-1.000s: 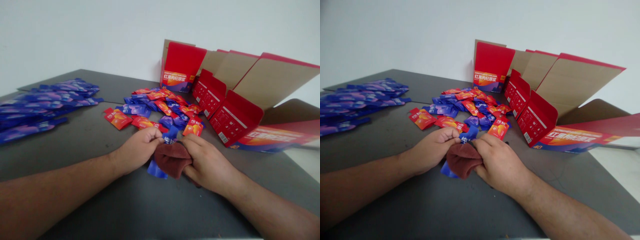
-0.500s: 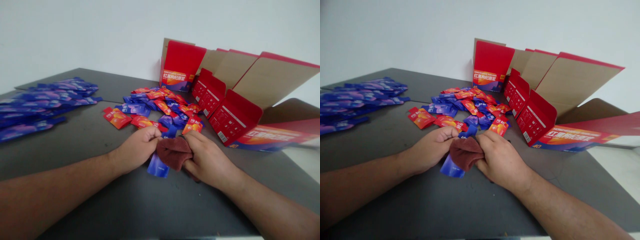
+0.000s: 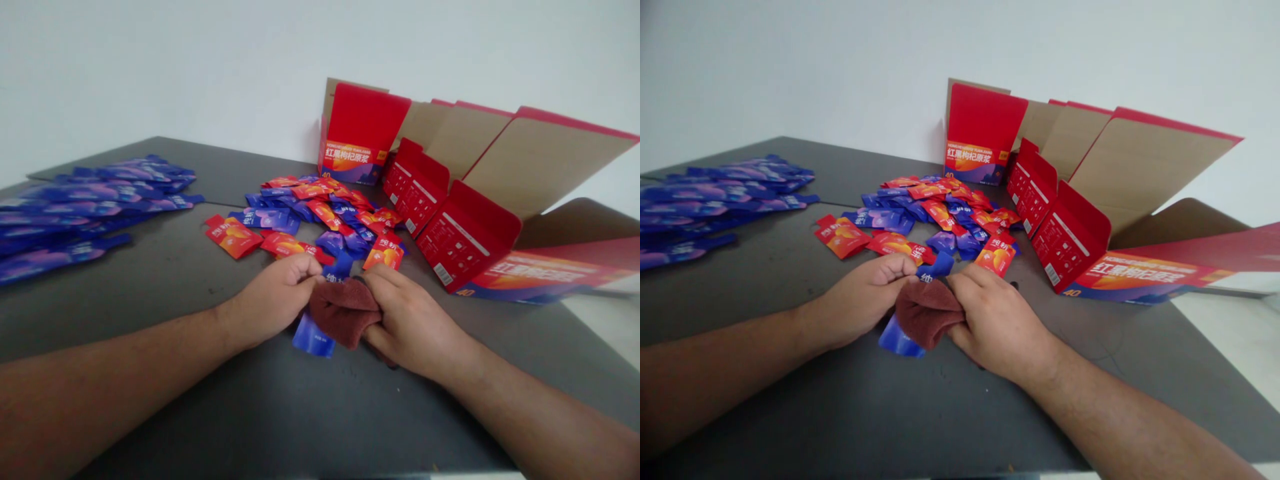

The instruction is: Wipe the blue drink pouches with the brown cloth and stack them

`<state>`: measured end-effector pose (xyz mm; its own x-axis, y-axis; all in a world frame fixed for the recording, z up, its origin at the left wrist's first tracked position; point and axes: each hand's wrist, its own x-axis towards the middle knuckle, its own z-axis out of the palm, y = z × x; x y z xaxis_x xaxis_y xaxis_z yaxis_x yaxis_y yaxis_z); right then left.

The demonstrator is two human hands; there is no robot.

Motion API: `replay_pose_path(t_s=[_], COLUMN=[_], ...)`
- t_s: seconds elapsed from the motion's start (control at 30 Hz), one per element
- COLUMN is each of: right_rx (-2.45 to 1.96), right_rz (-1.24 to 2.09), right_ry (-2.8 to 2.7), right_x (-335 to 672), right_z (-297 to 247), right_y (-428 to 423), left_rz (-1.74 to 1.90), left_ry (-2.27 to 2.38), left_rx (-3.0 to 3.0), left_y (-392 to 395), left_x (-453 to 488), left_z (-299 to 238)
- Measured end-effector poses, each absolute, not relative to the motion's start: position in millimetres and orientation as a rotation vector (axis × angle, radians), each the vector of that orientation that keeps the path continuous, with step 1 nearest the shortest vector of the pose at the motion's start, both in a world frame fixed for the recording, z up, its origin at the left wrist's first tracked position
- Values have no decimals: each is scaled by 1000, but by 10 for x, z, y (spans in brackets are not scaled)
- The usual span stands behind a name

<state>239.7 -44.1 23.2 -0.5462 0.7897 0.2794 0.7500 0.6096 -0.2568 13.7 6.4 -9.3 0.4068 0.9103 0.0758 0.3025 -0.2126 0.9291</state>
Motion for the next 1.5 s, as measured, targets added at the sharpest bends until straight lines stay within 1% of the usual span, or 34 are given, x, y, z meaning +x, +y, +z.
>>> replay_pose_path(t_s=[0.13,0.33,0.57,0.7,0.77,1.0,1.2,1.3,1.43,1.5], right_rx=[-1026,-1286,-1020,-1225,-1262,-991,-1258,-1214,-1011,-1045], right_rz=[212,134,231,151,147,245,143,164,231,222], right_ry=[-2619,-2432,-2622,-2484,-2443,-2624,-2459,-2489,-2615,-2606], right_x=[2366,2406,2376,2400,2412,2365,2398,2391,2365,2371], right_z=[240,245,231,233,232,240,235,232,239,242], right_y=[-478,-450,-485,-459,-444,-481,-452,-454,-473,-473], left_rz=[821,818,812,816,822,806,819,827,822,818], left_ry=[1064,1059,1069,1062,1052,1069,1038,1042,1064,1065], left_rx=[1797,1744,1812,1752,1725,1816,1742,1750,1805,1812], left_y=[71,64,71,69,64,65,76,77,81,81], left_x=[137,140,138,139,140,137,136,140,141,140], left_z=[-82,-85,-78,-76,-78,-67,-103,-106,-91,-85])
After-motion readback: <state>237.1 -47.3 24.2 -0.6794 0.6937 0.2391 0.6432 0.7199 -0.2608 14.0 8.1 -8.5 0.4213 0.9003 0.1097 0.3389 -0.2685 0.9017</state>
